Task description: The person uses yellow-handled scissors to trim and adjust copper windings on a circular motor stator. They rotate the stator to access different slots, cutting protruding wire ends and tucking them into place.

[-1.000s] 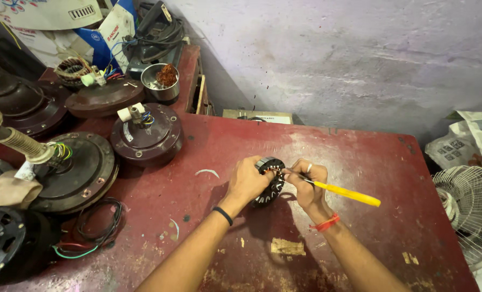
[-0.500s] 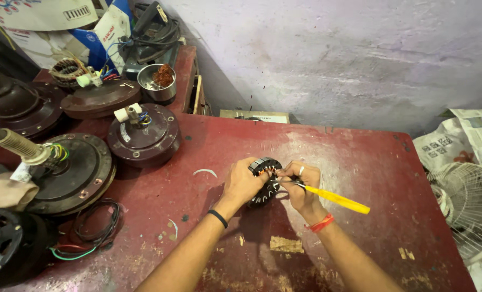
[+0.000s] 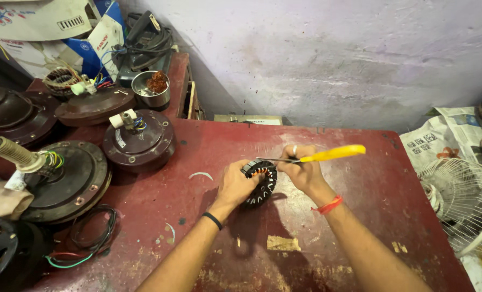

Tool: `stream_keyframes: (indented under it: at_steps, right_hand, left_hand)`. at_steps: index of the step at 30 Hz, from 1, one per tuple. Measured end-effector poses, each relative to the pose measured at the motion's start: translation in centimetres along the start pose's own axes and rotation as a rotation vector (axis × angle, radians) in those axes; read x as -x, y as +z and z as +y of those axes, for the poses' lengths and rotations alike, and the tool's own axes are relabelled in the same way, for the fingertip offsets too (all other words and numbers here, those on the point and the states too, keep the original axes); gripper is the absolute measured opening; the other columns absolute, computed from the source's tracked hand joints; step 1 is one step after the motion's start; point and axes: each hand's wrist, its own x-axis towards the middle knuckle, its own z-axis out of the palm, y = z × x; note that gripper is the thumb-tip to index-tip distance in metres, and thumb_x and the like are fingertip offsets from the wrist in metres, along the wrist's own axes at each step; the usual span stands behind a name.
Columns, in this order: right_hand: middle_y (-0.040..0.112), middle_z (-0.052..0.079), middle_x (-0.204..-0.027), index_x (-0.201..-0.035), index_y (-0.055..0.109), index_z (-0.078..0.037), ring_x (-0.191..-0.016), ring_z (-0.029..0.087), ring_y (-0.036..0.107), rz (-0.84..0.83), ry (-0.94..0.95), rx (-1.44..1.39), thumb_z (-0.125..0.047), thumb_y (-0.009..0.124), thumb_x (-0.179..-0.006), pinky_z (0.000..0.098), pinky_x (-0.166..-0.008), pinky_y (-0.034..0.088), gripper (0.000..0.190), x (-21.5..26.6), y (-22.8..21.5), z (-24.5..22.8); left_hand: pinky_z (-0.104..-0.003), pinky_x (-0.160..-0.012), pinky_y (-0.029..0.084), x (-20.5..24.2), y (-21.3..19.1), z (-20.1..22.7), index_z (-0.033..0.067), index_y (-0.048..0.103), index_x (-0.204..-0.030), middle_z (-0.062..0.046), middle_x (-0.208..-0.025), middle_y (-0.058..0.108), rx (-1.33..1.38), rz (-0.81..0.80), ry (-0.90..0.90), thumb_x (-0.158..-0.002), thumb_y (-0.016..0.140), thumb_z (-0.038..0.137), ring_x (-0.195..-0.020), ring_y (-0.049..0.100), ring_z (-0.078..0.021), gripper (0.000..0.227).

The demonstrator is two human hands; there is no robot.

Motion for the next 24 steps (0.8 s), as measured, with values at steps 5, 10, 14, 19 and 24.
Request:
stream_keyframes:
  at_steps: [5,10,14,19,24]
  right_hand:
    - [0.056,0.007,-0.057,-0.063,0.059,0.000,-0.059,0.013,0.054,-0.057,0.046,-0.040,-0.003,0.073,-0.070,0.0323,-0.054,0.044,0.015,-2.6,0.5,0.4]
    - [0.060,0.005,-0.056,-0.059,0.059,0.000,-0.055,0.017,0.059,-0.166,0.316,-0.139,0.002,0.070,-0.060,0.0346,-0.051,0.046,0.011,-6.5,1.5,-1.0]
    - [0.054,0.003,-0.061,-0.068,0.054,-0.004,-0.060,0.015,0.053,-0.108,0.188,-0.062,-0.002,0.073,-0.066,0.0333,-0.052,0.045,0.019,-5.0,2.2,-2.5]
    - [0.043,0.011,-0.055,-0.062,0.047,-0.002,-0.052,0.020,0.043,-0.054,-0.141,0.119,-0.004,0.071,-0.073,0.0362,-0.050,0.035,0.027,-0.4,1.5,-2.8]
    - [0.054,0.010,-0.062,-0.068,0.056,-0.003,-0.055,0.017,0.052,0.079,-0.356,0.033,-0.005,0.066,-0.073,0.0326,-0.051,0.040,0.011,2.3,1.8,-2.9]
  left_hand:
    - [-0.038,-0.071,0.056,0.1,-0.3,0.0,0.0069,0.077,-0.099,-0.013,-0.082,0.078,-0.028,-0.012,0.025,-0.078,0.081,0.026,-0.074,0.076,-0.0239,0.028]
    - [-0.039,-0.068,0.055,0.2,-0.3,0.4,0.0091,0.077,-0.100,-0.012,-0.081,0.078,-0.021,-0.029,0.006,-0.077,0.081,0.026,-0.072,0.074,-0.0232,0.028]
    - [-0.039,-0.068,0.054,0.3,-0.5,0.7,0.0091,0.077,-0.101,-0.012,-0.079,0.078,-0.014,-0.051,-0.020,-0.079,0.080,0.026,-0.071,0.073,-0.0253,0.027]
    - [-0.037,-0.072,0.056,0.1,-0.3,-0.2,0.0078,0.078,-0.101,-0.012,-0.084,0.078,-0.020,-0.010,0.054,-0.077,0.080,0.024,-0.077,0.075,-0.0228,0.029]
    - [-0.036,-0.071,0.057,-0.6,0.2,-0.8,0.0075,0.077,-0.102,-0.012,-0.085,0.078,0.022,0.002,0.072,-0.076,0.078,0.026,-0.077,0.076,-0.0220,0.032]
